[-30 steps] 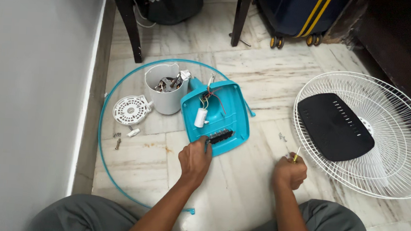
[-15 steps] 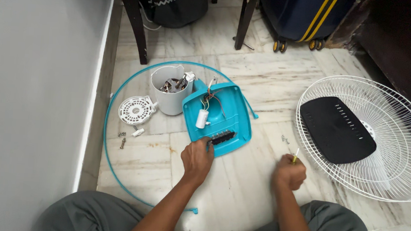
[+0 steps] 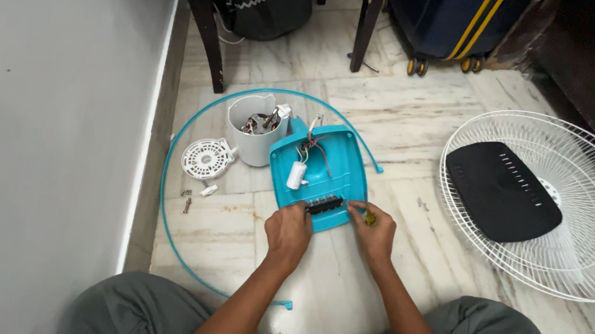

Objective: The person is repairing a disassembled electric fan. They use a screwdriver to remove and reattach a black switch component inside the blue fan base, then connect wires to a white cylindrical component.

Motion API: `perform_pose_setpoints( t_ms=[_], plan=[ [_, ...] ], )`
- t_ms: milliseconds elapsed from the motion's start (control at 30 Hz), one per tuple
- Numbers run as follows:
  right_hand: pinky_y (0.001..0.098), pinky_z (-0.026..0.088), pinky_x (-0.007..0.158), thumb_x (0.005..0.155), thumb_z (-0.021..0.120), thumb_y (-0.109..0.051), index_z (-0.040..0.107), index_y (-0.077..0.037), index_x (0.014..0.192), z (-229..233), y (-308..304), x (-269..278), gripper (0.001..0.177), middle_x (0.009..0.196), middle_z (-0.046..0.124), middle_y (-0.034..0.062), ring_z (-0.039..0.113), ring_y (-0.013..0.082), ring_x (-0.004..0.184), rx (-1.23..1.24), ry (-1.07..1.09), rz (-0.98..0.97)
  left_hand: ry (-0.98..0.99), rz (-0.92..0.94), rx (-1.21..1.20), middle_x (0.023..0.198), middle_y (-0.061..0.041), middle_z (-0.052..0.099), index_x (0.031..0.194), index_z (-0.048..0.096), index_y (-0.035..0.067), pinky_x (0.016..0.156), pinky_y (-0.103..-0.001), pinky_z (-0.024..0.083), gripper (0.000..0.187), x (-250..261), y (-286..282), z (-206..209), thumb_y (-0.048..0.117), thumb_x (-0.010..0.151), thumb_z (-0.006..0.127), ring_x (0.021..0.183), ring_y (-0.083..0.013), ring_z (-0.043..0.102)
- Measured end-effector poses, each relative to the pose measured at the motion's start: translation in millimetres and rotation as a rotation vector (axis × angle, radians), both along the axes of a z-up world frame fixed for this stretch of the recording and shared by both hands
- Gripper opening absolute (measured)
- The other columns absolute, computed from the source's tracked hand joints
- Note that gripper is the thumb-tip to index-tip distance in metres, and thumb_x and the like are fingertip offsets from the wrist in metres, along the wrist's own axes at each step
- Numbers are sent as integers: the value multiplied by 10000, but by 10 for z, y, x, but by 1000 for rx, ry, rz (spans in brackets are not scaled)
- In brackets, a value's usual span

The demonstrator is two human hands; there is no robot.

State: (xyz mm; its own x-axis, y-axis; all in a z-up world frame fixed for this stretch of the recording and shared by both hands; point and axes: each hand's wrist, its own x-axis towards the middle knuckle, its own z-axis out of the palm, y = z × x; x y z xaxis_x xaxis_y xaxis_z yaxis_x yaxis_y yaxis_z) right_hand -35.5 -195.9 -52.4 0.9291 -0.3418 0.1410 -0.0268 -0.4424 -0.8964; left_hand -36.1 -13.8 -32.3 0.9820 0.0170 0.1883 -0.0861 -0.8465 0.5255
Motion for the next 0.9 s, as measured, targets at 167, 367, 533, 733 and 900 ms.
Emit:
perform_pose_setpoints(
  t_ms=[167, 367, 533, 733, 900],
  plan=[
    [272, 550, 767, 866, 796, -166, 812, -67, 1037, 20, 21, 55, 198, 930, 813, 71, 711, 117, 799, 64, 32, -10, 27, -29, 106, 914, -164, 712, 981, 651, 49, 640, -469, 568, 235, -20, -72, 98, 200, 827, 745, 777, -351, 721],
    [271, 559, 766, 874, 780, -153, 803, -59, 1043, 3, 39, 65, 195, 925, 812, 77, 720, 108, 807, 89, 55, -15, -92, -110, 184, 1080, -120, 638, 1157, 636, 31, 579, -389, 580, 434, -17, -169, 230, 238, 807, 786, 888, -281, 672],
    [273, 558, 767, 876, 786, -159, 808, -63, 1041, 30, 56, 47, 192, 917, 810, 77, 726, 121, 796, 49, 82, -32, -219, -159, 202, 1051, -88, 652, 1139, 690, 47, 602, -376, 582, 372, 38, -173, 177, 196, 810, 779, 901, -266, 660],
    [273, 561, 764, 859, 798, -152, 817, -61, 1020, 34, 69, 82, 186, 904, 814, 79, 727, 125, 795, 75, 102, -48, -213, -152, 206, 987, -57, 662, 1037, 715, 80, 658, -359, 579, 272, 62, -143, 110, 200, 808, 797, 927, -256, 661],
    [264, 568, 804, 860, 774, -114, 774, -39, 1062, 6, 58, 128, 215, 968, 804, 73, 735, 108, 886, 152, 2, 15, -203, -147, 186, 1037, -87, 659, 1211, 645, 56, 643, -347, 582, 460, 85, -147, 127, 203, 805, 804, 944, -248, 668]
  ],
)
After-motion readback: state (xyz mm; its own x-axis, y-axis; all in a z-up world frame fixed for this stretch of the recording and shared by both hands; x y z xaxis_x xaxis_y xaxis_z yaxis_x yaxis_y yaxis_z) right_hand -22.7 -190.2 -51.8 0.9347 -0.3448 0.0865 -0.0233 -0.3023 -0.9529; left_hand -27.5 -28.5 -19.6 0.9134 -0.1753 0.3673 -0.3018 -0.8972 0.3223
